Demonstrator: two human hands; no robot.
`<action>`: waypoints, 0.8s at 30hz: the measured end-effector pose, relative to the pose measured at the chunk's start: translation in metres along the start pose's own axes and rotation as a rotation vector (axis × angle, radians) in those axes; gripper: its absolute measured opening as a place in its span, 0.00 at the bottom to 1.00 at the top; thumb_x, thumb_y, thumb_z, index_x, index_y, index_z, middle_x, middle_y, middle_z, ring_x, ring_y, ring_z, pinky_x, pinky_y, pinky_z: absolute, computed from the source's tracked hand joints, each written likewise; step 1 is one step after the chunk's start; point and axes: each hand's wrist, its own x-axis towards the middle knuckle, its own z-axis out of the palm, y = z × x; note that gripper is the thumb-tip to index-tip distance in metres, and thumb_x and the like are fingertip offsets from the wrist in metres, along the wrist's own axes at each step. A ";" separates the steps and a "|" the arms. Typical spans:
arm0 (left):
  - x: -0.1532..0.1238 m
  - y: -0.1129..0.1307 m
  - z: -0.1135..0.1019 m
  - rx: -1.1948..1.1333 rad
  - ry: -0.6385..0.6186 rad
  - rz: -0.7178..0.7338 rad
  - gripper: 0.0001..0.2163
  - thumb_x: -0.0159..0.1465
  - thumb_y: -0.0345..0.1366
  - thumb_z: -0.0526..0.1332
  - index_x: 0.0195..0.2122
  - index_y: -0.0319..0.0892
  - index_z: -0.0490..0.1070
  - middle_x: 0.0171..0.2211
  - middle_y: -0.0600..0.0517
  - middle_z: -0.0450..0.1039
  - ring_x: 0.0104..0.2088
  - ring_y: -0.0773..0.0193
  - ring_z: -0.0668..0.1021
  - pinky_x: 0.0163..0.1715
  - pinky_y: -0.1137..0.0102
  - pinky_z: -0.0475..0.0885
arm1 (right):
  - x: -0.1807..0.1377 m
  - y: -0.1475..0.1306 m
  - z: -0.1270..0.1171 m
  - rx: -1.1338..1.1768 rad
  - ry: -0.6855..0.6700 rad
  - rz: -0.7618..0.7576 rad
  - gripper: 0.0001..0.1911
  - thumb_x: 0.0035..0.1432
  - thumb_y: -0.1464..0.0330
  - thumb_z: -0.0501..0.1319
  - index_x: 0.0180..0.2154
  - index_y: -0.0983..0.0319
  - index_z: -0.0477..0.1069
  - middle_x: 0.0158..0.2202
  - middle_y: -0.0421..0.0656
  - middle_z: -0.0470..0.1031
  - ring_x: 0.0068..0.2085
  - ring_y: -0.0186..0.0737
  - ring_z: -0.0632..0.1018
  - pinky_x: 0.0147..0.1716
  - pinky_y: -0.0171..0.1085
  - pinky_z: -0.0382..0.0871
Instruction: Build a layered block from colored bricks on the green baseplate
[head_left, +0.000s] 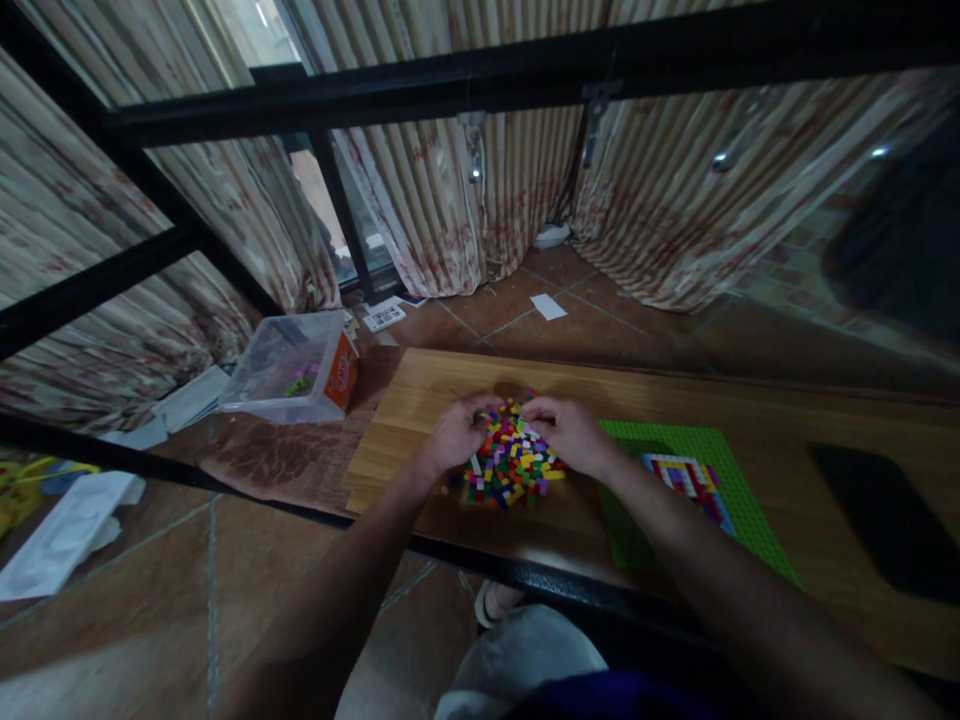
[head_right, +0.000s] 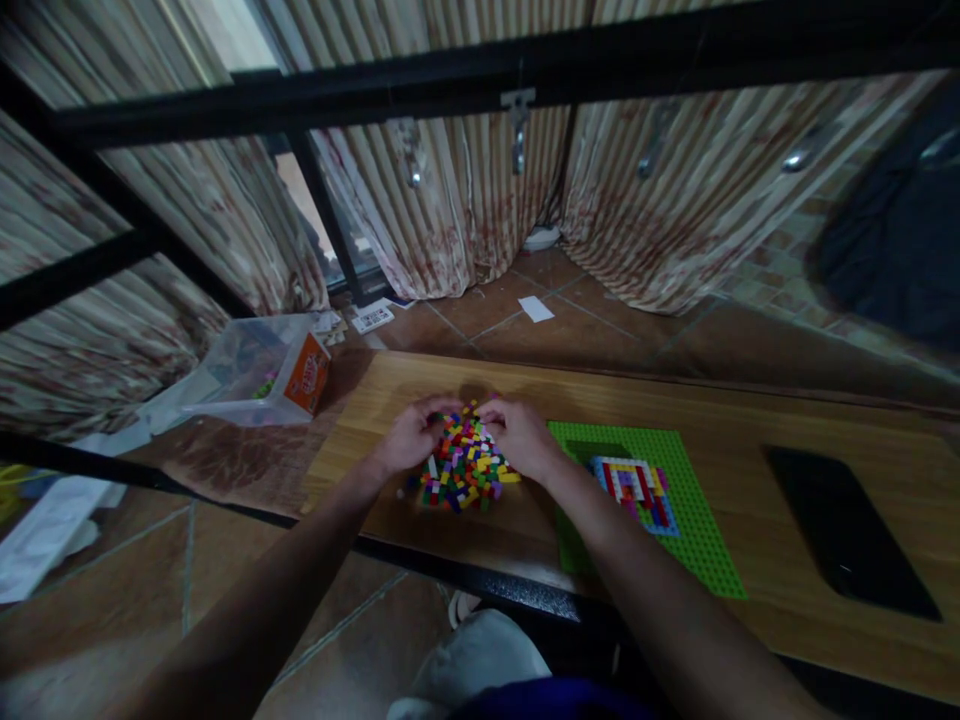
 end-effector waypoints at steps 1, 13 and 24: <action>-0.003 0.005 0.001 -0.031 0.026 -0.002 0.18 0.57 0.24 0.54 0.46 0.44 0.75 0.44 0.51 0.77 0.46 0.62 0.77 0.52 0.64 0.70 | -0.005 0.001 0.001 0.097 0.032 0.010 0.12 0.52 0.76 0.59 0.38 0.61 0.76 0.36 0.43 0.80 0.37 0.37 0.79 0.42 0.38 0.71; -0.042 0.072 0.041 -0.736 0.173 -0.242 0.12 0.57 0.43 0.65 0.36 0.40 0.75 0.33 0.52 0.77 0.33 0.65 0.77 0.38 0.69 0.73 | -0.060 -0.030 -0.006 0.679 0.252 0.120 0.16 0.46 0.61 0.68 0.37 0.60 0.76 0.34 0.41 0.79 0.34 0.37 0.78 0.37 0.37 0.72; -0.064 0.106 0.056 -0.710 0.170 -0.259 0.13 0.58 0.46 0.63 0.34 0.41 0.72 0.28 0.53 0.73 0.29 0.68 0.74 0.35 0.71 0.72 | -0.099 -0.043 -0.001 0.666 0.342 0.138 0.14 0.51 0.56 0.63 0.30 0.61 0.75 0.24 0.38 0.74 0.26 0.34 0.72 0.28 0.33 0.66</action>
